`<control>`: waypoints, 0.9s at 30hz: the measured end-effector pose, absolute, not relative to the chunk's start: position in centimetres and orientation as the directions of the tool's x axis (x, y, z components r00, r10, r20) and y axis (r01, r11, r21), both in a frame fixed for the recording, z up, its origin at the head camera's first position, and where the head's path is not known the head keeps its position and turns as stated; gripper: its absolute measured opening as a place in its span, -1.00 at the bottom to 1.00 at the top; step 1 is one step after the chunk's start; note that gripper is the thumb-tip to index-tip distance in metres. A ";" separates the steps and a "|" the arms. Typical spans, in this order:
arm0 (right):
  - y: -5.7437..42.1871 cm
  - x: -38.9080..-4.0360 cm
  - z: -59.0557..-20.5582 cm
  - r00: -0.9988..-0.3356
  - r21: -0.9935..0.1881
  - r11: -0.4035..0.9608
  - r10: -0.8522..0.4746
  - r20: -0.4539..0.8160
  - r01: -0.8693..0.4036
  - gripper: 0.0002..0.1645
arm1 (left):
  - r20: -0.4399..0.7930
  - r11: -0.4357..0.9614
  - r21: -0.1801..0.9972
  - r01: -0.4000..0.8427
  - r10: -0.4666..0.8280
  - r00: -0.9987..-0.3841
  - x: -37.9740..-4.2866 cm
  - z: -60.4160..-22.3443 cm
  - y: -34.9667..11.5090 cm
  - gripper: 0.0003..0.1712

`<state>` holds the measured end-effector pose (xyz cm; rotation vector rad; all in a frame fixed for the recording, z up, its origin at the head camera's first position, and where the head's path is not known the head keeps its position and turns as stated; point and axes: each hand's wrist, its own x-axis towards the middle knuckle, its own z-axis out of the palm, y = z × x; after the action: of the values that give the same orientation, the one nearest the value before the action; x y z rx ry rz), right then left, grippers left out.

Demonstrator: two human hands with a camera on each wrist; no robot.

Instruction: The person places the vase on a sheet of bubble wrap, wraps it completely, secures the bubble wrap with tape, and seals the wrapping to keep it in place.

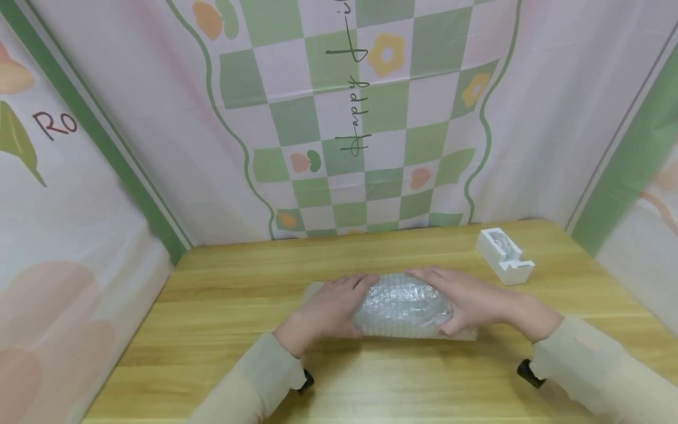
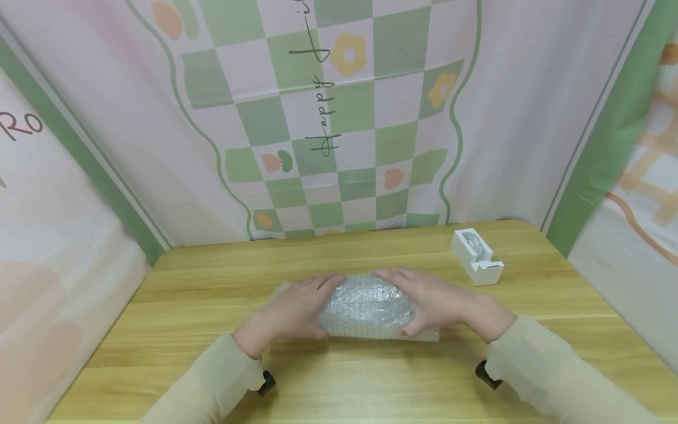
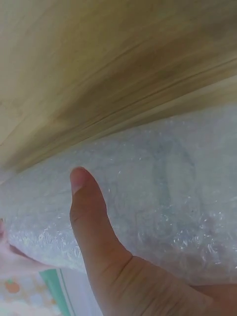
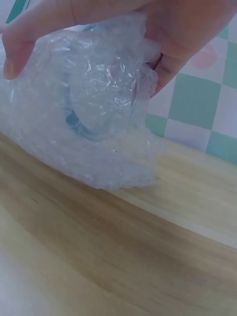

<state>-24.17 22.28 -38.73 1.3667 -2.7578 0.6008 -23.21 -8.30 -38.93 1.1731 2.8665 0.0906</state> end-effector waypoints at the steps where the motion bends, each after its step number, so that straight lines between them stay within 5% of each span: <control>1: 22.3 -24.2 -38.7 -0.623 -0.345 0.546 -0.764 0.167 -0.763 0.34 | -0.020 0.712 0.070 0.698 0.701 -0.713 -23.3 -38.9 -8.3 0.34; 27: 22.2 -24.6 -37.2 -0.627 -0.520 0.555 -0.778 -0.048 -0.649 0.33 | -0.120 0.673 0.304 0.675 0.730 -0.673 -24.1 -37.7 -8.7 0.29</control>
<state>-24.62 22.23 -37.18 1.4132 -3.0049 0.8078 -24.08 -8.65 -37.72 1.1331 2.6559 0.3453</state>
